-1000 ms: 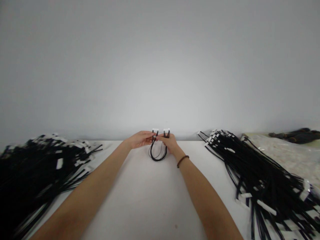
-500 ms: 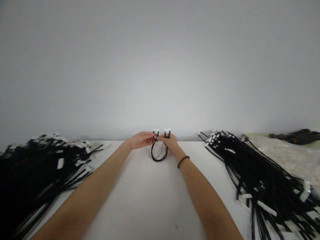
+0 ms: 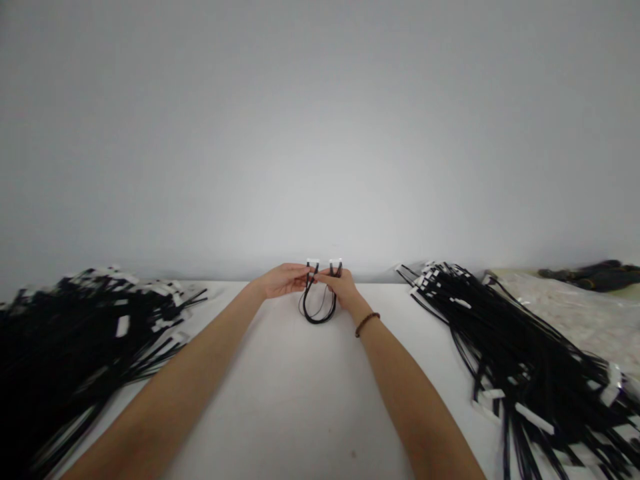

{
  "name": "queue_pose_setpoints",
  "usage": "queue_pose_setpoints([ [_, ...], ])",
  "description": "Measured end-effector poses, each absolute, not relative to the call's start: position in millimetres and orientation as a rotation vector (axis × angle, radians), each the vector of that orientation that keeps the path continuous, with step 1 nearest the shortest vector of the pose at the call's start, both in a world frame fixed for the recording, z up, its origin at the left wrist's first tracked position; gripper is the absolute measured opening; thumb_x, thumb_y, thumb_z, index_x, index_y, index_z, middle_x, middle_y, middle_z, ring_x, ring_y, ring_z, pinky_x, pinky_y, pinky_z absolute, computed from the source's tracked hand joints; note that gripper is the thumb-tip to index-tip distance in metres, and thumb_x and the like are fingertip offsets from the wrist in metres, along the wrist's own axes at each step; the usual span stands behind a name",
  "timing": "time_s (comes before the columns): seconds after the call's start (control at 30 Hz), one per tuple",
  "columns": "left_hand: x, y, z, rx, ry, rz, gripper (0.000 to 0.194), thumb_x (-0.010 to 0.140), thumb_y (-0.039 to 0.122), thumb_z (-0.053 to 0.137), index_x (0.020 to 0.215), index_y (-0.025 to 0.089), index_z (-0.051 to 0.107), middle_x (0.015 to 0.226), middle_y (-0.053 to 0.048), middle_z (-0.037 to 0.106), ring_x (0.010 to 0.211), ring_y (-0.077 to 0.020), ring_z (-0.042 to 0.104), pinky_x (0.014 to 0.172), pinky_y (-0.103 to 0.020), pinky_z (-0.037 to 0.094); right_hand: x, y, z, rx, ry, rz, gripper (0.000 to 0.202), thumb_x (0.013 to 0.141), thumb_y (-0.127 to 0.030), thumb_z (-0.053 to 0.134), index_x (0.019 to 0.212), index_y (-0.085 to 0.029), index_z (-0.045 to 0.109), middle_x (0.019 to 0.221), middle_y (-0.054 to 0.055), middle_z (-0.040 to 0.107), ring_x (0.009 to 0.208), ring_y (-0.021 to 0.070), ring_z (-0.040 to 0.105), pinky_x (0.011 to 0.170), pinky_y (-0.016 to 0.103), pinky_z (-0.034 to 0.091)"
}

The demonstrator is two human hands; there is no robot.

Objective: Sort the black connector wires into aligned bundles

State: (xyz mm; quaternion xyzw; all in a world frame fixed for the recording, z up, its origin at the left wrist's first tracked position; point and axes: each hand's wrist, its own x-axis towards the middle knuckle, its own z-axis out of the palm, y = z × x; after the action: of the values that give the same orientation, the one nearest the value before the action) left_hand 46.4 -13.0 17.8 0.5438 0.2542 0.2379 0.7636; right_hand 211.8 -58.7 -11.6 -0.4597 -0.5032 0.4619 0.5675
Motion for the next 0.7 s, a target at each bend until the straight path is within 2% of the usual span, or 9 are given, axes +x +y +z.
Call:
queue_pose_setpoints([
  [0.23,44,-12,17,1.261,0.633,0.496,0.031,0.069,0.033,0.061,0.091,0.011,0.06,0.087,-0.009,0.06,0.061,-0.0069,0.053,0.056,-0.019,0.042,210,-59,-10,-1.098,-1.211,1.07,0.033,0.051,-0.037,0.068,0.07,-0.01,0.062,0.049,-0.001,0.051,0.039,0.0033,0.026,0.039,0.021,0.017],
  [0.3,42,-11,17,1.297,0.651,0.496,0.033,0.068,0.036,0.061,0.092,0.012,0.06,0.087,-0.009,0.06,0.063,-0.0078,0.053,0.055,-0.018,0.041,208,-58,-12,-1.111,-1.228,1.012,0.036,0.052,-0.039,0.067,0.074,-0.011,0.06,0.055,0.0,0.053,0.041,0.0041,0.03,0.04,0.021,0.022],
  [0.47,51,-18,19,1.244,0.599,0.543,0.035,0.068,0.037,0.06,0.095,0.015,0.057,0.081,-0.005,0.058,0.066,-0.0086,0.053,0.065,-0.022,0.042,204,-53,-20,-1.283,-1.249,0.66,0.049,0.05,-0.046,0.068,0.084,-0.014,0.051,0.067,0.0,0.052,0.056,0.0096,0.045,0.053,0.023,0.037],
  [0.57,69,-27,20,1.08,0.669,0.627,0.033,0.075,0.043,0.05,0.091,0.014,0.054,0.07,-0.003,0.057,0.061,-0.0096,0.053,0.065,-0.025,0.043,202,-50,-24,-1.349,-1.447,0.483,0.046,0.06,-0.051,0.059,0.087,-0.014,0.051,0.076,0.005,0.054,0.069,0.0147,0.049,0.063,0.028,0.04],
  [0.7,88,-36,21,0.885,0.78,0.675,0.035,0.079,0.049,0.035,0.086,0.017,0.048,0.065,-0.002,0.057,0.05,-0.0115,0.051,0.051,-0.024,0.042,196,-49,-29,-1.385,-1.668,0.265,0.046,0.075,-0.049,0.042,0.1,-0.011,0.05,0.099,0.015,0.05,0.095,0.0227,0.044,0.083,0.037,0.034],
])
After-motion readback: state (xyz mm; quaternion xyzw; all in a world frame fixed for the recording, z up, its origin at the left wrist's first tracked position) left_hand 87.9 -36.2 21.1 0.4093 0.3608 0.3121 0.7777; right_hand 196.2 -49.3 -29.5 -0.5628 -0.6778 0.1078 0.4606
